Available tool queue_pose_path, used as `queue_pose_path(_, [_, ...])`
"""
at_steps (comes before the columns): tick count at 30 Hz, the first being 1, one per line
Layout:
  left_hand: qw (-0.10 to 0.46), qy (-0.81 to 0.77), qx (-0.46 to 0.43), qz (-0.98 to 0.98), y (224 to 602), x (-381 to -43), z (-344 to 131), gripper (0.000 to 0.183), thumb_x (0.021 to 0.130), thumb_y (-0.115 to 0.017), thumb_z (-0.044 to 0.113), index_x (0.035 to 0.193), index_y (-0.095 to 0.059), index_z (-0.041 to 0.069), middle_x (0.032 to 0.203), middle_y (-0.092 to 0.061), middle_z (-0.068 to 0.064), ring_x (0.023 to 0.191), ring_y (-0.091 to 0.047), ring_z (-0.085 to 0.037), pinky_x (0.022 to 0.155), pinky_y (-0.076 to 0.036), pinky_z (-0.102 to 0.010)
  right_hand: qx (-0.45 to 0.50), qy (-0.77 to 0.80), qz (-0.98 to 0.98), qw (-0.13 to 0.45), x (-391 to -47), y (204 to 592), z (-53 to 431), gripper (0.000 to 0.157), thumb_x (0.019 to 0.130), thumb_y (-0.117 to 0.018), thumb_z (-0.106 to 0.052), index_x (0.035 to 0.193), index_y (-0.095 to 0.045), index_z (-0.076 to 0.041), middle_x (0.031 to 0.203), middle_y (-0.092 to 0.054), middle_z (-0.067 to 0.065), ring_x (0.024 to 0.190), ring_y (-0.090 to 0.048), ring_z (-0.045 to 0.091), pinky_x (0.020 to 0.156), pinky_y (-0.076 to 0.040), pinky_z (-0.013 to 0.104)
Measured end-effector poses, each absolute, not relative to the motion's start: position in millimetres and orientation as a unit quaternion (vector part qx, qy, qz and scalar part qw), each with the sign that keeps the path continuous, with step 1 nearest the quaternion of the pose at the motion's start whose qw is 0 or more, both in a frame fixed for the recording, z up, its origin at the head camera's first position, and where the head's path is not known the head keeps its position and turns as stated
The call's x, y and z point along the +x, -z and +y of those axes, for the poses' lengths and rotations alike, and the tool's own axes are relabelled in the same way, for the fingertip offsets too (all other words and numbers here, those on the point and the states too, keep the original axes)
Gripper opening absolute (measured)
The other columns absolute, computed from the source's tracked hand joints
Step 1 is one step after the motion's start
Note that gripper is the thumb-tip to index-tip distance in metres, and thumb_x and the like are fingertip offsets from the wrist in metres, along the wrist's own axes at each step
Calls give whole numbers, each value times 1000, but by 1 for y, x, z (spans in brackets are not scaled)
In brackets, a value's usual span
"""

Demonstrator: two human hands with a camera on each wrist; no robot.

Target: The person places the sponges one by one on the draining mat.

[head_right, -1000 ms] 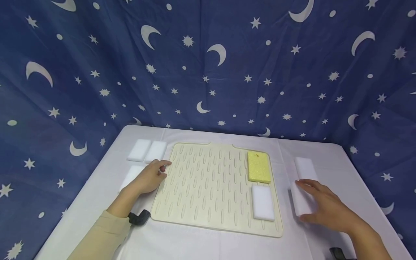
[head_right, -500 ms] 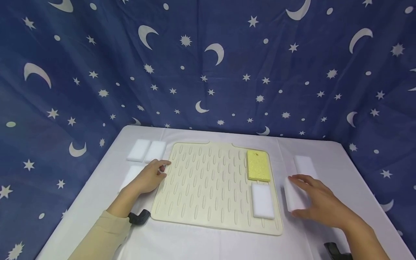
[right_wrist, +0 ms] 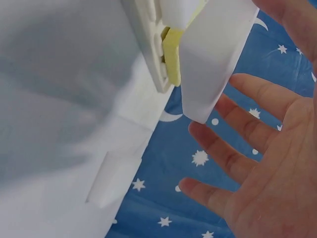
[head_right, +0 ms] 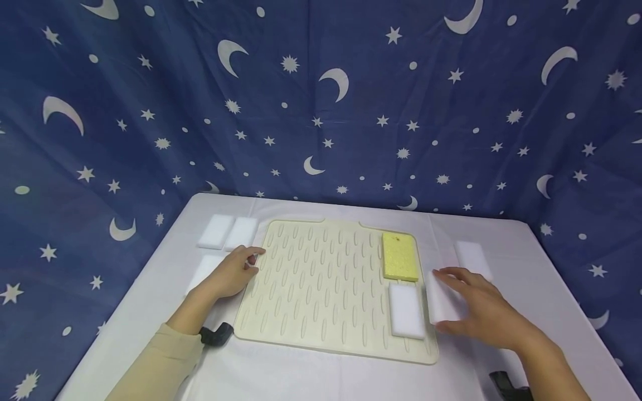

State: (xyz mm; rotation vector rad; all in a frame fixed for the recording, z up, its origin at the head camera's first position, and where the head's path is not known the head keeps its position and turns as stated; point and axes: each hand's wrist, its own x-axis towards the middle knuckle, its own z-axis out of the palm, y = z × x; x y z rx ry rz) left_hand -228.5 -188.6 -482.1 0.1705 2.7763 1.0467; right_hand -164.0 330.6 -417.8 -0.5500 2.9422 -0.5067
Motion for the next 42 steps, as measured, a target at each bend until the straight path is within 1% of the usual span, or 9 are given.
queue_pose_path(6, [84,-351,56,931,483,-229,-188,46,102,-58,8,148,-54,9,104,-48,-7,87,-48,-19,77,-40,-34,-198,173,964,31,-164,417,322,104,66,-93,-57,151,-50,-16,151,-46,16,130,-45,43,97,-42,70])
queue_pose_path(9, [82,-351,56,931,482,-229,-188,46,102,-58,8,148,-54,8,104,-49,-6,89,-49,-19,77,-41,-34,-197,171,965,34,-165,416,317,105,66,-93,-58,153,-49,-17,152,-45,16,132,-44,43,97,-41,71])
queue_pose_path(18, [83,-354,52,930,483,-229,-188,46,102,-58,8,148,-54,8,104,-49,-6,90,-51,-20,76,-41,-34,-207,171,963,32,-168,416,304,102,67,-92,-56,153,-50,-18,152,-46,14,134,-42,42,99,-40,70])
queue_pose_path(22, [84,-351,51,931,484,-229,-188,46,102,-58,9,148,-54,9,105,-49,-6,91,-51,-20,78,-41,-33,-215,174,961,26,-168,416,297,100,69,-91,-58,152,-51,-19,152,-47,12,134,-43,40,100,-41,68])
queue_pose_path(29, [84,-353,55,930,485,-230,-189,45,102,-58,8,147,-54,9,105,-50,-6,91,-51,-20,79,-42,-34,-223,176,959,19,-168,418,284,101,68,-91,-59,151,-53,-17,149,-49,13,132,-45,39,101,-43,67])
queue_pose_path(32, [83,-353,55,930,485,-230,-189,46,102,-58,8,147,-54,9,105,-50,-7,91,-50,-20,78,-42,-34,-221,177,959,19,-168,419,278,99,69,-90,-60,151,-53,-19,150,-50,11,132,-46,36,101,-44,65])
queue_pose_path(37, [84,-353,55,930,485,-230,-189,46,102,-58,8,148,-54,9,104,-49,-7,90,-50,-20,77,-41,-34,-227,181,957,16,-167,421,270,98,70,-88,-63,151,-54,-20,150,-50,11,132,-45,37,102,-43,64])
queue_pose_path(42, [84,-351,57,931,486,-230,-189,46,102,-58,8,148,-54,9,104,-48,-7,87,-48,-20,76,-40,-33,-229,183,956,14,-168,426,263,98,68,-91,-58,151,-54,-20,150,-50,11,135,-44,37,105,-40,64])
